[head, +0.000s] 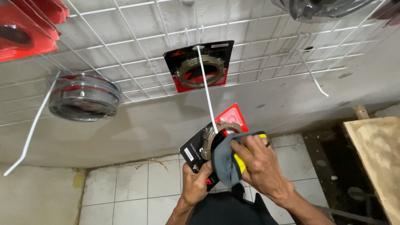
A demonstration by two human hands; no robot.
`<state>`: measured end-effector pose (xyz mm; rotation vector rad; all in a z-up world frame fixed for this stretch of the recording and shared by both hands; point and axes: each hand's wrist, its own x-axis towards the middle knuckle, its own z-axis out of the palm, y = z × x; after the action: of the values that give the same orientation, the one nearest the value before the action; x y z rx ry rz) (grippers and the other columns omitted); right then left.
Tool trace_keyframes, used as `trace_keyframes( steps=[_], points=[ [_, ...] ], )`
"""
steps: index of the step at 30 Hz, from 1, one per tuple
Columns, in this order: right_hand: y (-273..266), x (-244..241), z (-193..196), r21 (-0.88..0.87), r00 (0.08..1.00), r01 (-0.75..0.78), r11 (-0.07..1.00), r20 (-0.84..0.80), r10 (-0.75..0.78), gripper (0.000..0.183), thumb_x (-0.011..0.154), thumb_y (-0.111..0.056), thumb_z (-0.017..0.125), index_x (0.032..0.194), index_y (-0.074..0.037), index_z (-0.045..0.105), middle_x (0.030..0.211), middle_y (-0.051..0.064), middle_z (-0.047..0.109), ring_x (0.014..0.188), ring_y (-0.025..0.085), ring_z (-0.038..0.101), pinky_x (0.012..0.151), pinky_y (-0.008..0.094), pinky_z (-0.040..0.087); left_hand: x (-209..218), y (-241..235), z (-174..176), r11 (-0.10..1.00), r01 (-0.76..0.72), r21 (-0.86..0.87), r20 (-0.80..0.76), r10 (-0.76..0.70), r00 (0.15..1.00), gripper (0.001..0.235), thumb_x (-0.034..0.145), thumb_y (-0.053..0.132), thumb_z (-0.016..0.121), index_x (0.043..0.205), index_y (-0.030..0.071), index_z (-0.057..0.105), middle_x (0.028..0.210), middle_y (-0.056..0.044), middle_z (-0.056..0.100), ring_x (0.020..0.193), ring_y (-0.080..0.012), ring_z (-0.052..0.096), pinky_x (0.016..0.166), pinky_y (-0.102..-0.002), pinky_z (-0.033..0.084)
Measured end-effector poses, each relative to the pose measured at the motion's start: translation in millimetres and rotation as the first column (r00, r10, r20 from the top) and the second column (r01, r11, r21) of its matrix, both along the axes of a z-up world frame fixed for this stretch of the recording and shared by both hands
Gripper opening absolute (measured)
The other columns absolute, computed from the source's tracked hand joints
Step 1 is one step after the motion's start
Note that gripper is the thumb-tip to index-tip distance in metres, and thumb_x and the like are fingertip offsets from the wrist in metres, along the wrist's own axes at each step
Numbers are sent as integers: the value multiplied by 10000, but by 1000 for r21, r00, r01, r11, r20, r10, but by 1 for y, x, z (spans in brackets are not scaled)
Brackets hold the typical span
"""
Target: The person wipes a packaged brake shoe with a yellow and gray cloth, then hangs it on a wall grid. The person then picks up another packaged brake shoe and wipes it with the cloth.
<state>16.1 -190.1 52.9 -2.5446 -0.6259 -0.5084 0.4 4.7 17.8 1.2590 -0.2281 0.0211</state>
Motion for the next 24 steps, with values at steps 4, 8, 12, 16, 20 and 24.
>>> trace_keyframes(
  steps=[4, 8, 12, 16, 20, 24],
  points=[
    [4, -8, -1, -3, 982, -185, 983, -26, 185, 367, 777, -230, 761, 1101, -67, 702, 876, 20, 516, 730, 174, 447, 623, 344, 373, 0, 0, -12, 1000, 3, -23, 4, -3, 1000, 142, 973, 37, 588, 919, -9, 711, 671, -25, 648, 518, -91, 513, 441, -262, 401],
    [4, -8, -12, -18, 996, -75, 997, 51, 76, 306, 821, -138, 710, 1121, -77, 717, 910, 10, 568, 741, 148, 462, 587, 296, 385, -1, -1, -20, 999, 26, -32, 3, -26, 1000, 117, 972, 60, 603, 910, 9, 688, 741, -25, 656, 579, -102, 521, 516, -273, 419],
    [5, -3, -26, -175, 979, -76, 982, 173, 107, 251, 957, -85, 549, 1174, -103, 674, 892, -3, 553, 720, 128, 424, 476, 250, 327, 0, 1, -24, 993, 44, 106, -49, -40, 998, 306, 953, -39, 531, 674, 70, 593, 577, -2, 543, 481, -93, 425, 413, -273, 331],
    [2, 4, -8, -266, 956, 144, 953, 285, -65, 338, 832, -134, 729, 1165, -93, 687, 994, 61, 586, 719, 160, 494, 580, 306, 392, -2, 1, 1, 994, 51, 96, -61, -45, 997, 176, 950, 74, 639, 1064, -18, 735, 897, -71, 770, 738, -140, 688, 655, -282, 556],
    [8, -11, 0, -177, 999, 17, 984, 40, -10, 309, 774, -192, 654, 1038, -31, 648, 869, 56, 479, 702, 199, 456, 590, 347, 392, -4, 4, -17, 980, -29, 196, -70, 43, 997, 264, 952, 114, 664, 698, 51, 637, 572, 15, 557, 474, -94, 430, 439, -275, 346],
    [15, -5, 18, 283, 955, -252, 926, -84, 285, 273, 822, -152, 728, 1071, -39, 728, 848, 27, 540, 721, 158, 476, 656, 322, 424, -4, -2, -17, 995, 34, 91, -121, -23, 992, 250, 990, 68, 586, 745, 40, 624, 629, 6, 579, 535, -71, 453, 445, -263, 363]
  ],
)
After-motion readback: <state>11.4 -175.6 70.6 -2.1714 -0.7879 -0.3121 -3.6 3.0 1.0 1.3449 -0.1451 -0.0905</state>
